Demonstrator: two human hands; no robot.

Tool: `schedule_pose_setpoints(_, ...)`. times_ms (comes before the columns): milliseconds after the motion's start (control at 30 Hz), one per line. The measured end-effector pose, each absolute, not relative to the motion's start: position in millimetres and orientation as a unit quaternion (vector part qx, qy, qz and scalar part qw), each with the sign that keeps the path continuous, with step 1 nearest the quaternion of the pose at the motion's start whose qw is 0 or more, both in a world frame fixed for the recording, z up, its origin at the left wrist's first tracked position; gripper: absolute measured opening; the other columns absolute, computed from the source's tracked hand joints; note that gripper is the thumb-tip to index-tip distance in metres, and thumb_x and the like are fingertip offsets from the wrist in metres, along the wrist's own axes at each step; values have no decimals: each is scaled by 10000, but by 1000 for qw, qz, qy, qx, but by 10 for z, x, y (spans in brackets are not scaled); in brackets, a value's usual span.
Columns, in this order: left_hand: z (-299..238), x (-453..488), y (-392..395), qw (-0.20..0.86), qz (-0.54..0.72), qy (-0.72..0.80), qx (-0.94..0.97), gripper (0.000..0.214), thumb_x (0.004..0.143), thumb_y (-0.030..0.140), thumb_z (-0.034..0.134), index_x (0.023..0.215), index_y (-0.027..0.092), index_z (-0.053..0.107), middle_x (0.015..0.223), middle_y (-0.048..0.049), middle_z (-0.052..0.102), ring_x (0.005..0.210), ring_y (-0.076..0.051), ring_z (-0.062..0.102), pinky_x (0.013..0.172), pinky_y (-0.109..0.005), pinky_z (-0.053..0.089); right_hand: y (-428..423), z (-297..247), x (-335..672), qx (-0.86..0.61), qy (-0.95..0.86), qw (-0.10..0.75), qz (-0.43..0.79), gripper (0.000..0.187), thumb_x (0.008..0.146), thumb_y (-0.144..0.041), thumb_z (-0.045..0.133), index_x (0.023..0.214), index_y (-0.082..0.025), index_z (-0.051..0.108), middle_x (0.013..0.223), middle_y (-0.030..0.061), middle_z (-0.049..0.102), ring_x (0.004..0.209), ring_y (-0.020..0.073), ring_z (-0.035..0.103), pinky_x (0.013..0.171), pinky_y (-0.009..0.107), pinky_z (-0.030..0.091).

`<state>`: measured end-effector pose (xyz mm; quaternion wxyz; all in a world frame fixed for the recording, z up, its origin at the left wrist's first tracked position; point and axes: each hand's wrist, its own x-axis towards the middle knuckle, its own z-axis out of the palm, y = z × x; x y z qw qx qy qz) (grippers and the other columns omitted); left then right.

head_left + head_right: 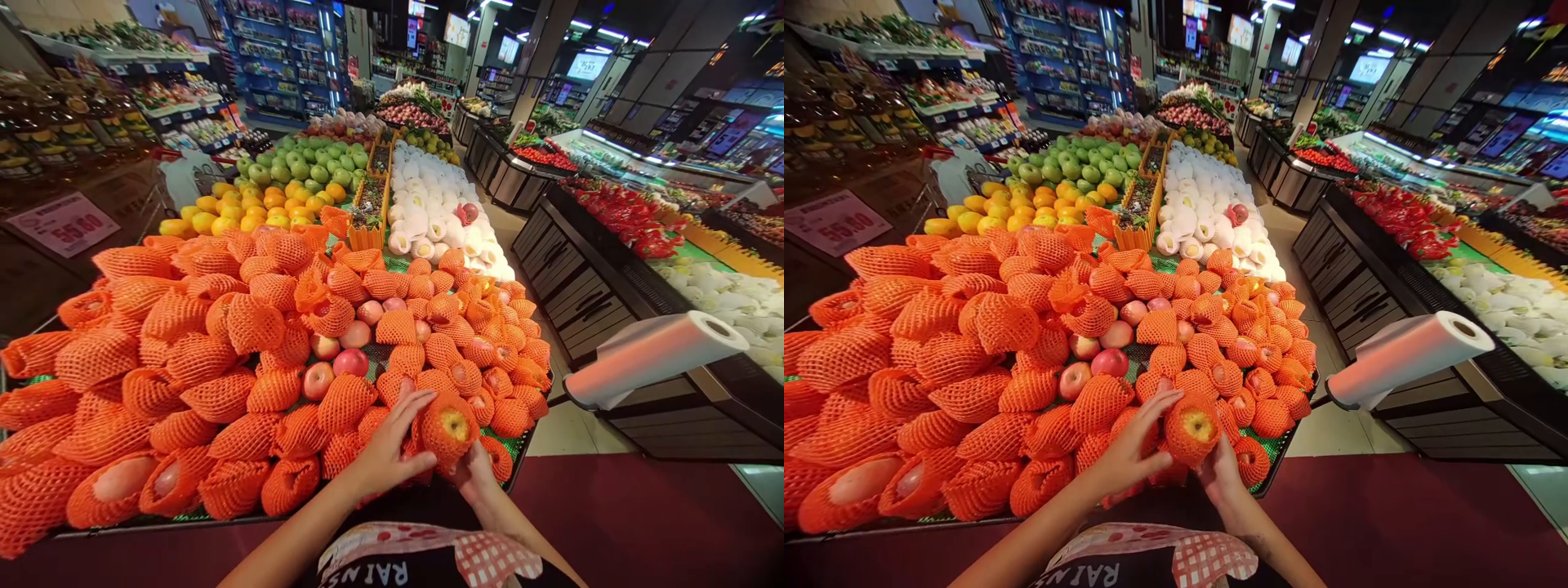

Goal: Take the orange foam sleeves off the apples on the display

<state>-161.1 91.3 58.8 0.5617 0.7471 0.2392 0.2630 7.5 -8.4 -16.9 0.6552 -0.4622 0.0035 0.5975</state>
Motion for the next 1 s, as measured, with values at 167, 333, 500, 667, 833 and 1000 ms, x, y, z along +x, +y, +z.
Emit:
schedule_pose_setpoints(167, 502, -1518, 847, 570, 257, 293, 723, 1064, 605, 421, 903, 1533, 281, 401, 1599, -133, 384, 1525, -376, 261, 1280, -547, 160, -17, -52, 21, -518, -11, 665, 537, 410, 696, -532, 790, 993, -258, 719, 1081, 29, 765, 1062, 251, 699, 819, 356, 597)
schedule_pose_setpoints(333, 405, -1459, 958, 595, 288, 342, 668, 1157, 529, 356, 940, 1533, 282, 371, 1588, -144, 400, 1496, -365, 334, 1261, -535, 223, -12, -93, 17, -520, -21, 678, 520, 447, 639, -523, 847, 995, -287, 715, 1058, 12, 762, 982, 210, 707, 792, 318, 603)
schedule_pose_setpoints(500, 387, -1433, 1085, 622, 270, 362, 639, 1112, 492, 325, 960, 1470, 275, 432, 1490, -144, 523, 1394, -361, 478, 1196, -510, 349, -54, -171, 88, -560, -71, 633, 530, 566, 681, -530, 831, 1173, -280, 708, 1208, 59, 717, 1061, 246, 684, 886, 383, 587)
schedule_pose_setpoints(667, 377, -1375, 1229, 699, 281, 381, 537, 827, 539, 310, 934, 1262, 206, 548, 1279, -152, 660, 1204, -320, 629, 1080, -459, 476, -40, -33, 211, -590, -207, 577, 526, 658, 713, -564, 814, 1287, -277, 671, 1390, 100, 628, 1308, 303, 563, 1142, 508, 405)
schedule_pose_setpoints(833, 637, -1287, 1912, 613, 355, 432, 558, 757, 458, 294, 954, 1115, 199, 591, 1182, -119, 685, 1147, -306, 642, 1043, -436, 500, 156, 30, 365, -638, -493, 431, 406, 578, 983, -453, 523, 1533, -316, 411, 1595, 79, 406, 1470, 272, 378, 1227, 544, 249)
schedule_pose_setpoints(1000, 918, -887, 3064, 489, 497, 443, 564, 718, 596, 356, 887, 1188, 205, 509, 1255, -110, 645, 1178, -265, 630, 1076, -412, 487, 324, -187, 408, -669, -633, 213, 327, 756, 931, -473, 593, 1590, -330, 249, 1697, 65, 33, 1563, 350, 15, 1221, 650, 101)
